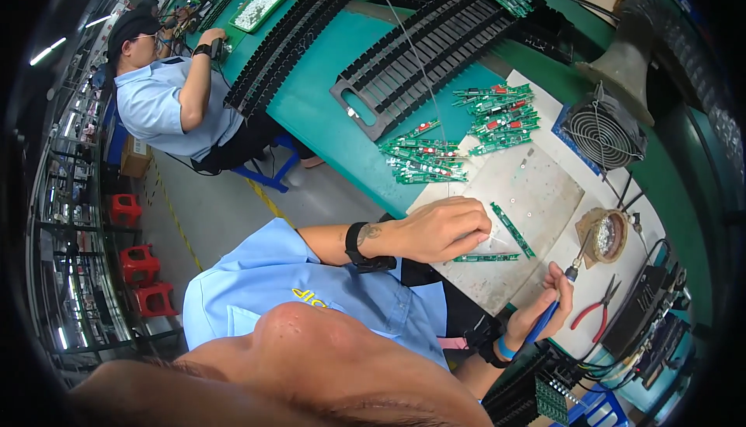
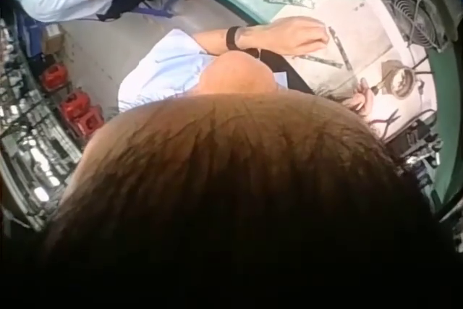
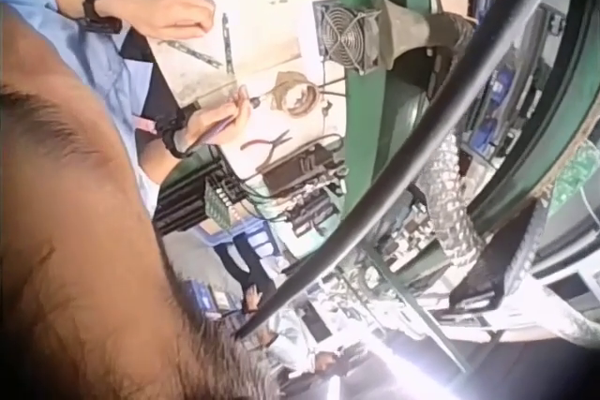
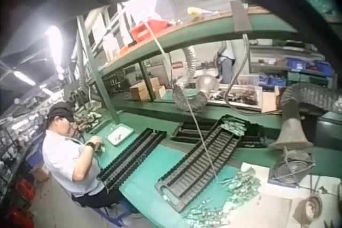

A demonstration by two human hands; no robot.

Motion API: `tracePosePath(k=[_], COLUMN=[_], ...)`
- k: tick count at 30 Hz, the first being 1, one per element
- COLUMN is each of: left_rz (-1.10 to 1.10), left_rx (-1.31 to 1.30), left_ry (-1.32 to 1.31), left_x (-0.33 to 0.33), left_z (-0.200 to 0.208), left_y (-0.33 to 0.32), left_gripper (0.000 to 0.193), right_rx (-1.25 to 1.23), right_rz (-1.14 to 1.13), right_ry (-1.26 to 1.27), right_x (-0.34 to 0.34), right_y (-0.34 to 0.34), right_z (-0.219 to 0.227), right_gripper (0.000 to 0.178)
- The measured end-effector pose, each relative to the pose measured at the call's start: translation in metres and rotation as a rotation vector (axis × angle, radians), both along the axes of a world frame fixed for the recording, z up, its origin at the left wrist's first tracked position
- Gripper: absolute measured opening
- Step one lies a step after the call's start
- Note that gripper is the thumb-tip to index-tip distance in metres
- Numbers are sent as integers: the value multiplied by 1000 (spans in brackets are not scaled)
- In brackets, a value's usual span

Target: Soldering small electronic components onto printed circuit board strips.

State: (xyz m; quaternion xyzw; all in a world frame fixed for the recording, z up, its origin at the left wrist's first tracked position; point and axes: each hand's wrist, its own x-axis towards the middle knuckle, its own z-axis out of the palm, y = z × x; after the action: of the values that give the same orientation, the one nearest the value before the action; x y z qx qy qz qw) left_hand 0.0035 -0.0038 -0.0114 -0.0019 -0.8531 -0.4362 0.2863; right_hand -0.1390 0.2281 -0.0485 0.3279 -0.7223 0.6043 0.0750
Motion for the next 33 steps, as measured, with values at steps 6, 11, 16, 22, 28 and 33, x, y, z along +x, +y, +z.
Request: tracePosePath(k=[6, 11, 16, 22, 28, 33], left_rz=[-42, 12, -61, -11, -50, -70], left_rx=[-3, -62, 8, 44, -177, -348], left_ry=[-16, -109, -84, -131, -65, -48], left_x=[-3, -1, -7, -6, 2, 7], left_z=[5, -5, 1, 3, 15, 11], left_y=[2, -2, -2, -1, 12, 31], left_gripper=[9, 10, 12, 14, 18, 21], right_rx=[-12, 91, -54, -148, -65, -57], right_rz=[-18, -36, 21, -25, -10, 74], right_ry=[21, 49, 116, 72, 124, 112], right_x=[6, 5, 7, 41, 70, 77], right_y=[9, 6, -12, 5, 40, 43], right_z=[-5, -9, 23, 25, 23, 28], right_gripper=[32, 28, 27, 34, 36, 35])
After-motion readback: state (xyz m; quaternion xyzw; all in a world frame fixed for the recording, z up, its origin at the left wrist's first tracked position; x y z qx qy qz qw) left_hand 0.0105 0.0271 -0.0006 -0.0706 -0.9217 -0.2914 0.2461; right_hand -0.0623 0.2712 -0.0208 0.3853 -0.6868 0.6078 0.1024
